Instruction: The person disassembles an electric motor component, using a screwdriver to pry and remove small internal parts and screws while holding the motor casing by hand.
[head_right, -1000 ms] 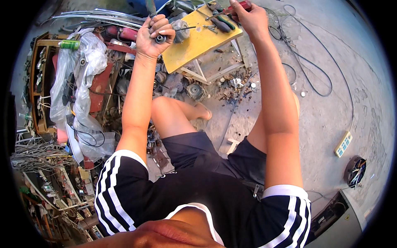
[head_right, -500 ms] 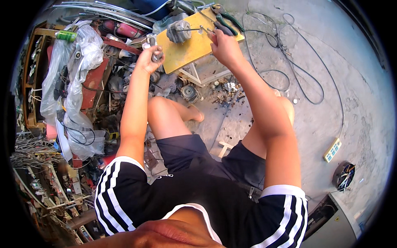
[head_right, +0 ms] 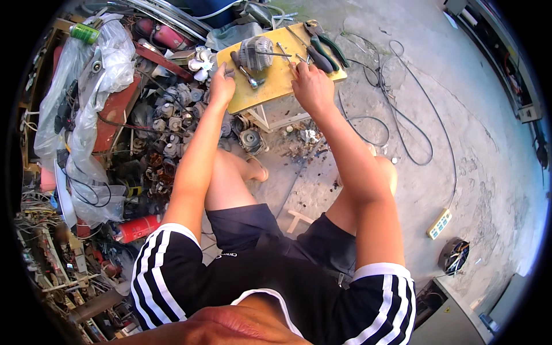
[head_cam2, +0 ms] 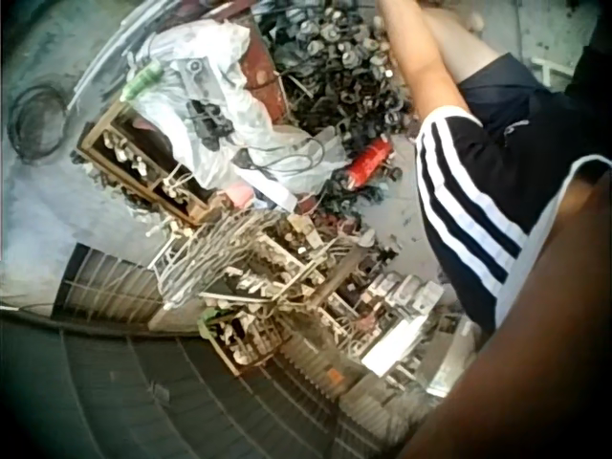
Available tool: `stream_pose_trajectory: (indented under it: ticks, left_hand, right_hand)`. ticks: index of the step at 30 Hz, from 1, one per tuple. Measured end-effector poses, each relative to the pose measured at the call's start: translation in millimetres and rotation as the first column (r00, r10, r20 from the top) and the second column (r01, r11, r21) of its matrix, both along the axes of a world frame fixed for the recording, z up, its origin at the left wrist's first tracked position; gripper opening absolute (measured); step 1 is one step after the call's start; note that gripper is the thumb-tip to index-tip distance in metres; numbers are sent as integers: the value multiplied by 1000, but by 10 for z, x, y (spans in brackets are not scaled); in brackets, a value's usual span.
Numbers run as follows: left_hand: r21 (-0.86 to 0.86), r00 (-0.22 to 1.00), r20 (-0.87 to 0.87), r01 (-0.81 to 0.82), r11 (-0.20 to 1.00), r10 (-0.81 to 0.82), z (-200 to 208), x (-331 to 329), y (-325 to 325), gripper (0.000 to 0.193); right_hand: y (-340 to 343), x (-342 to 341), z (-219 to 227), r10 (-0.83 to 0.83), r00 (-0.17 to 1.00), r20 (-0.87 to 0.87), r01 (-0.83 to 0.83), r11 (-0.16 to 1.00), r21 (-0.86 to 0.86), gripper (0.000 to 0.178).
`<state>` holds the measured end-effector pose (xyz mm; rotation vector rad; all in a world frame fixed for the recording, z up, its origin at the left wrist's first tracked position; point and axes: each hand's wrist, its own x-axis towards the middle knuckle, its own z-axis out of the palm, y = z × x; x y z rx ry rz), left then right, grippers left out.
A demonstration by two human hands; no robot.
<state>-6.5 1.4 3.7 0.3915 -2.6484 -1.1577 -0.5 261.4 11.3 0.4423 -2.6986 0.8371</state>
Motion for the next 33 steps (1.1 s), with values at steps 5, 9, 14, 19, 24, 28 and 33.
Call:
stream_pose_trajectory:
  ticks: [5, 9, 14, 19, 24, 28, 33]
  left_hand:
    - [-85, 951, -310, -22, 996, -5, -17, 45, 151, 43]
    - [-156, 966, -248, 26, 987, -65, 31, -18, 193, 41]
    - [-291, 988, -114, 68, 954, -105, -21, -39, 184, 71]
    - [-325, 985, 58, 174, 930, -164, 124, 135, 430, 119]
    - [-429, 991, 10, 123, 895, -131, 30, 93, 356, 119]
    - [-445, 989, 46, 145, 884, -139, 120, 166, 279, 114]
    - [-410, 965, 177, 251, 877, -193, 242, 212, 69, 118]
  right_hand:
    - [-41, -92, -135, -18, 992, -125, 18, 1000, 3, 26]
    - [-59, -129, -143, -19, 993, -113, 16, 999, -33, 28]
    - [-146, -147, -20, -43, 961, -273, 23, 997, -78, 28]
    - [-208, -107, 190, -115, 980, -163, 91, 984, -152, 21]
    - [-411, -76, 344, -136, 973, -185, 2, 811, -585, 13]
    - [-504, 208, 363, 125, 952, -281, -227, 903, -366, 11]
    - [-627, 219, 206, 195, 981, 20, -167, 887, -430, 25]
